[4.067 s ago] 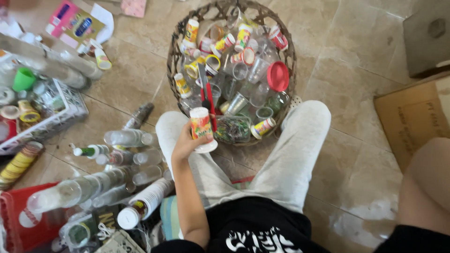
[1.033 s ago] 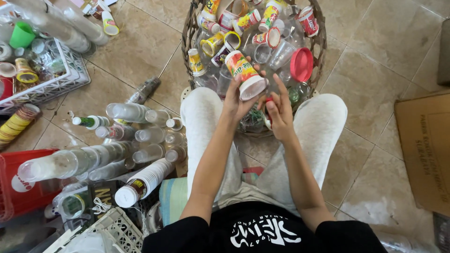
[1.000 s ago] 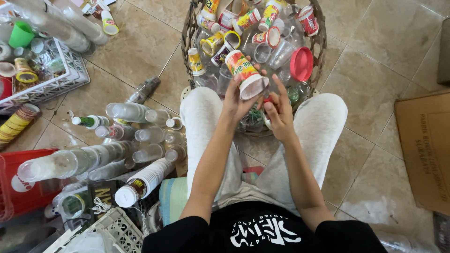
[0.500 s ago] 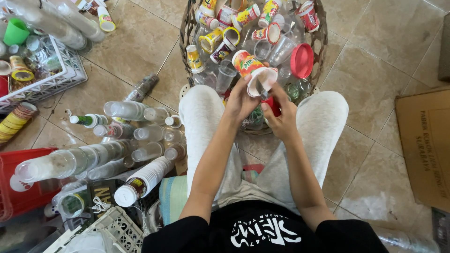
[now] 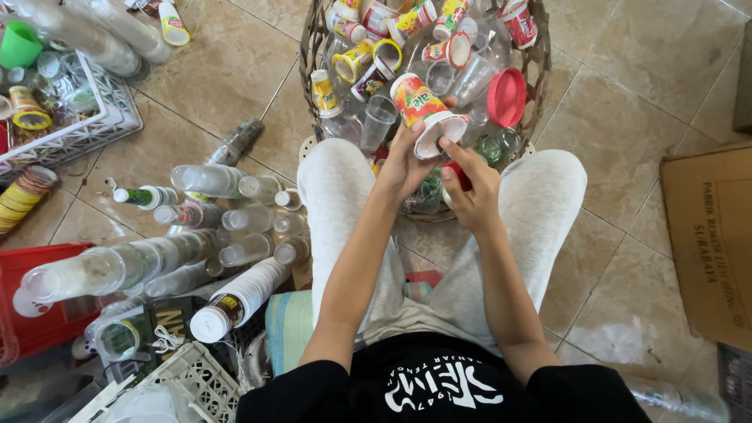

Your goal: The person is using a utility knife to cut and remove the top rims or labels from various plastic beverage cups.

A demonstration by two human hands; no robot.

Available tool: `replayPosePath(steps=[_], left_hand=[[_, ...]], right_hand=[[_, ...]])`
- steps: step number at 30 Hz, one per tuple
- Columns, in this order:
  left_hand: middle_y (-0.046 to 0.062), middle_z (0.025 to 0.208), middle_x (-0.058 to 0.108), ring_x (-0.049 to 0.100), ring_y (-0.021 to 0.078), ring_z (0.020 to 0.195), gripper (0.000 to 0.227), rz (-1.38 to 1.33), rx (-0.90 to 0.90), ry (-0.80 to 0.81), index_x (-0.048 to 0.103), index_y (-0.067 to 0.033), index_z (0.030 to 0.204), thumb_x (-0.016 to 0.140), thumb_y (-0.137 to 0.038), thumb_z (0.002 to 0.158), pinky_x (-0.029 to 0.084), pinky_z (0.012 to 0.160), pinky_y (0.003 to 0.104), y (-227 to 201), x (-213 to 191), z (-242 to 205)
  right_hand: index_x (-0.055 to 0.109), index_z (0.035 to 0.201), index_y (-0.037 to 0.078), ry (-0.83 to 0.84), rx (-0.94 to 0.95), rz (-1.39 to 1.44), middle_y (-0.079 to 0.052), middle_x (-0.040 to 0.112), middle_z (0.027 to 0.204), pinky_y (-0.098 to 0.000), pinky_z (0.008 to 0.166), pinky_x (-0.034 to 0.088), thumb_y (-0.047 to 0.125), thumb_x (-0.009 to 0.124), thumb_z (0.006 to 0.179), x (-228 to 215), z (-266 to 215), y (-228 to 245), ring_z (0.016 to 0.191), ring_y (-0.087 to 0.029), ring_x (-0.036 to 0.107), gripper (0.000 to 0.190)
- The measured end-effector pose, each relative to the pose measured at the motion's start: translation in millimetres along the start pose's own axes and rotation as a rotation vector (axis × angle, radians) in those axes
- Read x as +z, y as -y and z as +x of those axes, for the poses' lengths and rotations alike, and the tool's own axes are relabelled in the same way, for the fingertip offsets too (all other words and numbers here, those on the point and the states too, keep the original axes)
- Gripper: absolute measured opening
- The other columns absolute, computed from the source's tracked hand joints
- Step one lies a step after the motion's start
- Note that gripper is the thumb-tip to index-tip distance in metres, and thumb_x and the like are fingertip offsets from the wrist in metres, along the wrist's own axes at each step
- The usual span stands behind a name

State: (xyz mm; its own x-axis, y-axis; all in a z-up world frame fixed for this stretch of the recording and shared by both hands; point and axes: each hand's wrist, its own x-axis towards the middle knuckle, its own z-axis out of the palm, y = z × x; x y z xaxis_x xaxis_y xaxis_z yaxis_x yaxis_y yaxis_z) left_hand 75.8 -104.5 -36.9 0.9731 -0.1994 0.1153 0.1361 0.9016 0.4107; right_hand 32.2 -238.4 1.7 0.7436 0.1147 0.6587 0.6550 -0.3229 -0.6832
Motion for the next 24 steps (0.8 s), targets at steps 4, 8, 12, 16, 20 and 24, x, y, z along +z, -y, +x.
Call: replayPosePath(steps=[4,8,12,16,20,24], left_hand=[[0.027,0.141,0.056,0.065,0.0354,0.122,0.05,0.003,-0.004,0.017,0.042,-0.0081,0.144,0.066,-0.024,0.104,0.056,0.098,0.058,8.3,-13.5,2.2],[0.028,0.14,0.056,0.065,0.0364,0.121,0.05,-0.027,0.011,0.017,0.041,-0.0064,0.143,0.067,-0.021,0.104,0.055,0.099,0.058,7.4,-5.9,0.5],[0.027,0.142,0.055,0.065,0.034,0.123,0.048,-0.023,0.013,0.008,0.042,-0.006,0.143,0.066,-0.021,0.104,0.055,0.1,0.056,14.4,-2.4,-2.1],[0.029,0.142,0.055,0.065,0.0345,0.123,0.052,-0.011,0.038,0.009,0.043,-0.0061,0.142,0.069,-0.018,0.1,0.055,0.101,0.055,21.4,-2.5,-3.5],[0.029,0.142,0.055,0.065,0.0346,0.123,0.048,-0.071,0.046,0.012,0.045,-0.006,0.14,0.067,-0.016,0.099,0.056,0.101,0.053,18.3,10.0,-6.7],[0.025,0.132,0.062,0.068,0.035,0.115,0.044,-0.192,-0.024,-0.049,0.051,-0.0036,0.137,0.064,-0.018,0.097,0.057,0.099,0.053,6.3,17.0,-5.4]], right_hand=[[0.072,0.131,0.0,-0.016,-0.003,0.004,-0.013,0.054,0.074,-0.0346,0.057,0.045,0.018,0.062,0.104,0.4,-0.8,1.9,0.056,-0.024,0.049,0.034],[0.072,0.132,0.0,-0.035,-0.026,-0.001,-0.013,0.056,0.074,-0.0336,0.056,0.045,0.017,0.062,0.104,3.3,-0.2,-1.3,0.056,-0.024,0.051,0.034],[0.072,0.131,-0.001,-0.055,-0.045,-0.031,-0.014,0.06,0.077,-0.0349,0.056,0.046,0.018,0.064,0.104,5.6,-0.2,-0.8,0.057,-0.026,0.054,0.034],[0.069,0.135,-0.004,-0.107,-0.057,-0.018,-0.021,0.064,0.088,-0.0373,0.063,0.051,0.014,0.063,0.104,5.5,-5.7,-12.6,0.067,-0.031,0.062,0.036],[0.071,0.133,-0.004,-0.082,-0.081,-0.027,-0.02,0.066,0.089,-0.0396,0.064,0.052,0.01,0.063,0.103,-0.5,0.4,-7.9,0.067,-0.034,0.065,0.034],[0.077,0.125,0.0,-0.002,-0.093,-0.079,-0.015,0.066,0.082,-0.0391,0.058,0.051,0.014,0.067,0.099,0.3,-0.4,-7.8,0.06,-0.032,0.064,0.031]])
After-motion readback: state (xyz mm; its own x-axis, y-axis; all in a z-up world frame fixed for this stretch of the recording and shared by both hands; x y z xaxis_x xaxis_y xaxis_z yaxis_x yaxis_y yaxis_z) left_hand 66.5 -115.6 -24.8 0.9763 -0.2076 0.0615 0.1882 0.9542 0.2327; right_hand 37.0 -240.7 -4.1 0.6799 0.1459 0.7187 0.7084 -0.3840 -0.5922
